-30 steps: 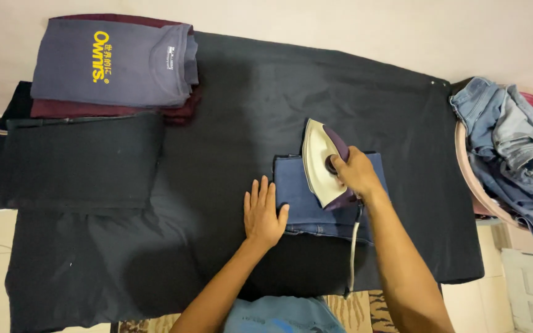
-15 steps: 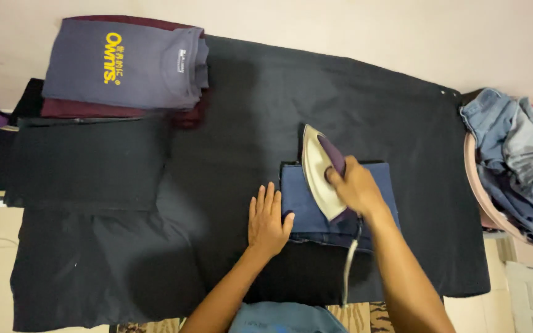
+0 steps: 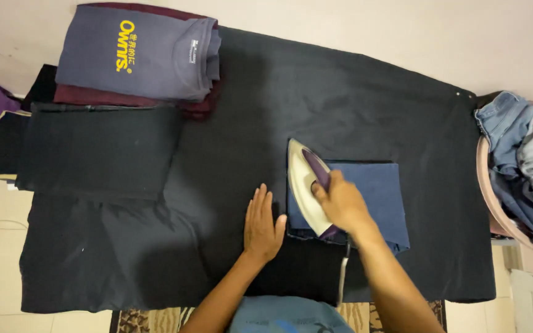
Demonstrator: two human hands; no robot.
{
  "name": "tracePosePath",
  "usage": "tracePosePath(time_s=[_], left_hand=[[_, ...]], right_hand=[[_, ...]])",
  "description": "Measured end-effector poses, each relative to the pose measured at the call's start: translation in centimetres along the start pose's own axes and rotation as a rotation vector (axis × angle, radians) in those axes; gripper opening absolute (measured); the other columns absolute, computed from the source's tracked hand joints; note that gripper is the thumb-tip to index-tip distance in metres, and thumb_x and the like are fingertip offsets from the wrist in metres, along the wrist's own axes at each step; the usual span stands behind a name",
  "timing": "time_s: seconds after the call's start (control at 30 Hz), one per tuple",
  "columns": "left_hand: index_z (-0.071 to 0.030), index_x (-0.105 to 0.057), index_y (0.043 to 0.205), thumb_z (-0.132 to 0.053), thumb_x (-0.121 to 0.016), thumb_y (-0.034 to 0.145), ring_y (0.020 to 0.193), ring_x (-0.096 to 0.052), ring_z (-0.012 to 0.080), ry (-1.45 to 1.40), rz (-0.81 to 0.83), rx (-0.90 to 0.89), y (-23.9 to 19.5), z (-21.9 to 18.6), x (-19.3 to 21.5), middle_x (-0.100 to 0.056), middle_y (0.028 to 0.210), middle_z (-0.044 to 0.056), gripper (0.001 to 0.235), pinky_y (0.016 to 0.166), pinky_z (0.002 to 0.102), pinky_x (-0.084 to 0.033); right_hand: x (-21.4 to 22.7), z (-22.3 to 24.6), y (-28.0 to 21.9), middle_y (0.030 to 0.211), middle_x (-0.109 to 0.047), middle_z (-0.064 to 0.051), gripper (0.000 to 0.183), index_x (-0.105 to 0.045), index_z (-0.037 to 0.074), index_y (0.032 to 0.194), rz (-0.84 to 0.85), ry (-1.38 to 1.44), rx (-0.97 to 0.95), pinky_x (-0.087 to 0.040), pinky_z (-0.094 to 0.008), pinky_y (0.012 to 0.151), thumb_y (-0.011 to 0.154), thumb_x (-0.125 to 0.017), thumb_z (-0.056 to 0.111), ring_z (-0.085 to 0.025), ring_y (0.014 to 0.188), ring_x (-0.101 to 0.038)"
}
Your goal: Iron and fold a pair of denim jeans on a flat surface.
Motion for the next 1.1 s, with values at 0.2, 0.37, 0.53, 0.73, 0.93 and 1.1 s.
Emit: tracePosePath(time_s=[0.2,0.37,0.53,0.73,0.93,1.1], left_hand=[[0.005,-0.042,0.147,-0.032,-0.05,0.102,0.144,-0.039,0.0464,-0.027,-0.092,-0.065,0.2,0.2,-0.3,-0.039,0.155,0.029,0.059,0.117,0.056,-0.028],[0.007,-0.041,0.148,-0.033,-0.042,0.104,0.144,-0.038,0.0468,-0.183,-0.139,-0.071,-0.1,0.1,1.1,-0.039,0.155,0.029,0.059,0.118,0.054,-0.029],[0.009,-0.042,0.146,-0.041,-0.031,0.106,0.143,-0.04,0.048,-0.245,-0.206,-0.11,0.4,0.0,1.3,-0.041,0.153,0.03,0.064,0.117,0.054,-0.031],[0.008,-0.043,0.146,-0.038,-0.033,0.106,0.141,-0.042,0.0473,-0.249,-0.196,-0.144,0.4,-0.2,1.4,-0.043,0.152,0.029,0.061,0.117,0.053,-0.033],[0.008,-0.042,0.146,-0.04,-0.025,0.106,0.142,-0.041,0.0464,-0.351,-0.182,-0.088,0.2,0.4,1.2,-0.041,0.153,0.03,0.065,0.118,0.052,-0.033],[0.007,-0.041,0.147,-0.03,-0.024,0.108,0.143,-0.041,0.0428,-0.419,-0.179,0.01,0.9,1.2,0.9,-0.042,0.153,0.027,0.057,0.12,0.048,-0.031]], right_hand=[[-0.9,1.4,7.5,0.107,-0.069,-0.036,0.049,-0.055,-0.003,0.12,-0.123,-0.028,0.096,-0.054,-0.06,0.09,0.099,-0.054,0.04,-0.052,0.108,-0.068],[0.4,2.6,0.9,0.108,-0.07,-0.037,0.05,-0.056,-0.004,0.12,-0.077,-0.029,0.107,-0.053,-0.061,0.09,0.098,-0.054,0.041,-0.053,0.109,-0.067],[-2.2,0.1,-1.2,0.108,-0.071,-0.034,0.054,-0.058,-0.001,0.123,0.002,-0.033,0.011,-0.055,-0.06,0.091,0.097,-0.055,0.046,-0.05,0.11,-0.069],[-2.3,-1.4,-1.3,0.107,-0.071,-0.033,0.053,-0.056,0.001,0.12,-0.03,0.083,0.031,-0.054,-0.059,0.089,0.098,-0.054,0.049,-0.05,0.11,-0.068],[-3.4,-3.2,-6.3,0.104,-0.072,-0.032,0.05,-0.057,0.001,0.118,0.173,0.039,0.093,-0.056,-0.06,0.088,0.096,-0.056,0.046,-0.051,0.107,-0.069],[-0.9,-7.9,-6.4,0.096,-0.073,-0.031,0.036,-0.061,0.011,0.116,0.126,0.141,0.205,-0.055,-0.061,0.085,0.087,-0.065,0.033,-0.053,0.101,-0.069]])
Point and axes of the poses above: each hand's wrist, its own y-axis towards the middle knuckle, its own x-axis out of the back of the hand, z = x × y, the point moved 4 cm from there along y, towards the middle knuckle
